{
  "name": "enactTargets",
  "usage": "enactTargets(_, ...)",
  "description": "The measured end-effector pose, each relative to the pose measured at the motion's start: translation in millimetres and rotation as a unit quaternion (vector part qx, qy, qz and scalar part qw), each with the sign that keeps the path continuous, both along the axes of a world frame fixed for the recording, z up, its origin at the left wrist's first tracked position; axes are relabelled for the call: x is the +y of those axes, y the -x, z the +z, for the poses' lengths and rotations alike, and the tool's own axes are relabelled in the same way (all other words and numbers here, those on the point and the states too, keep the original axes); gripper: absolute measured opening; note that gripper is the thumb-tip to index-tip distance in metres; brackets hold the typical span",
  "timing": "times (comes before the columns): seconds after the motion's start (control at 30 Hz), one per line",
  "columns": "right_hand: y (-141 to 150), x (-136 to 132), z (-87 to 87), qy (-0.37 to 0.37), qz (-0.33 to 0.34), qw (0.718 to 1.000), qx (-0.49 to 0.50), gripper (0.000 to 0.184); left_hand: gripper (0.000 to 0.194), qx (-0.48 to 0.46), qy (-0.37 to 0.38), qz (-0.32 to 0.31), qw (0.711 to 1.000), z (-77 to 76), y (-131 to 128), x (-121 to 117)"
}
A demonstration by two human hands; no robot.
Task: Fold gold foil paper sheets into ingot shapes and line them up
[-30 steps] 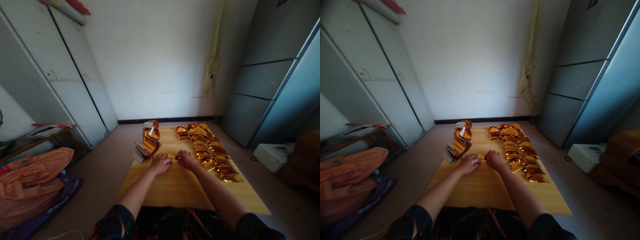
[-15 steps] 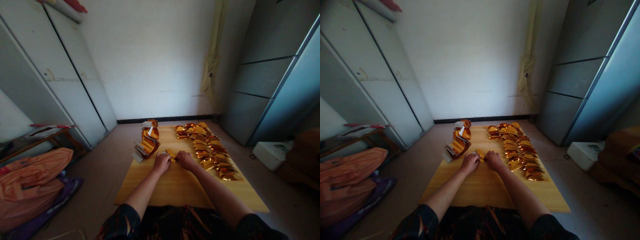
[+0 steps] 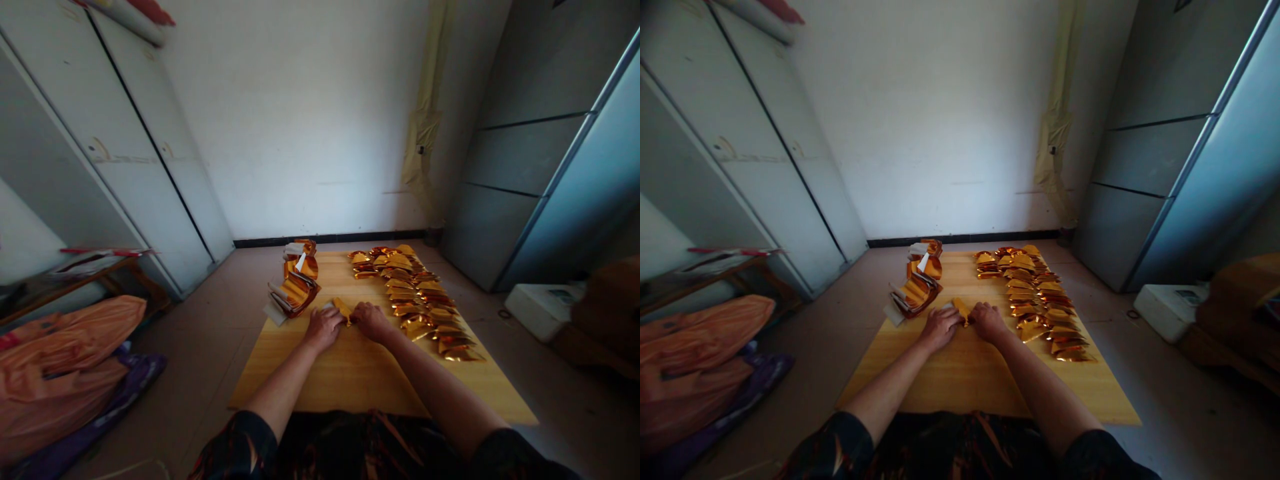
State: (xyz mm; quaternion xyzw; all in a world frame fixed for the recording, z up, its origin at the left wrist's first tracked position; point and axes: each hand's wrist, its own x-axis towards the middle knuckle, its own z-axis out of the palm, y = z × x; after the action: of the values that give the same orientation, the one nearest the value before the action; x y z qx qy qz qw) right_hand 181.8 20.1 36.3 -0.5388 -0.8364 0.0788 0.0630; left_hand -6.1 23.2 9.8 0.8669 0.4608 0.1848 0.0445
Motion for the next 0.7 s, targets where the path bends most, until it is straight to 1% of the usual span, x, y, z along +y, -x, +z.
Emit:
enactTargets(0.13,-1.2,-1.2,-0.7,0.0,0.003,1.0,-0.002,0.03,0.03,0.014,0.004,0.002,1.0,2.5,0.3,0.8)
enactTargets(0.3,0.8,-8.7,0.5,-0.002,0.034,0.999,0.01,0.031,0.023,0.02,0.025,0.008,0.999,7.0,1.5,8.5)
enactTargets(0.43,2.4,-10.5,-6.5,-0.016,0.054,0.998,0.037,0.03,0.014,0.035,-0.016,0.026,0.999,7.7,1.6,12.0)
enactTargets(0.5,1.6,-8.4,-11.8,-0.024,0.064,0.996,0.06,0.029,0.015,0.038,-0.03,0.012,0.999,7.2,1.8,11.1)
enactTargets(0.57,0.0,-5.8,-16.3,-0.029,0.072,0.994,0.08,0.03,0.02,0.036,-0.028,-0.016,0.999,6.3,2.7,9.2)
enactTargets(0.7,-2.6,-4.2,-17.6,-0.039,0.084,0.991,0.096,0.03,0.025,0.034,-0.022,-0.043,0.998,2.7,7.4,5.6)
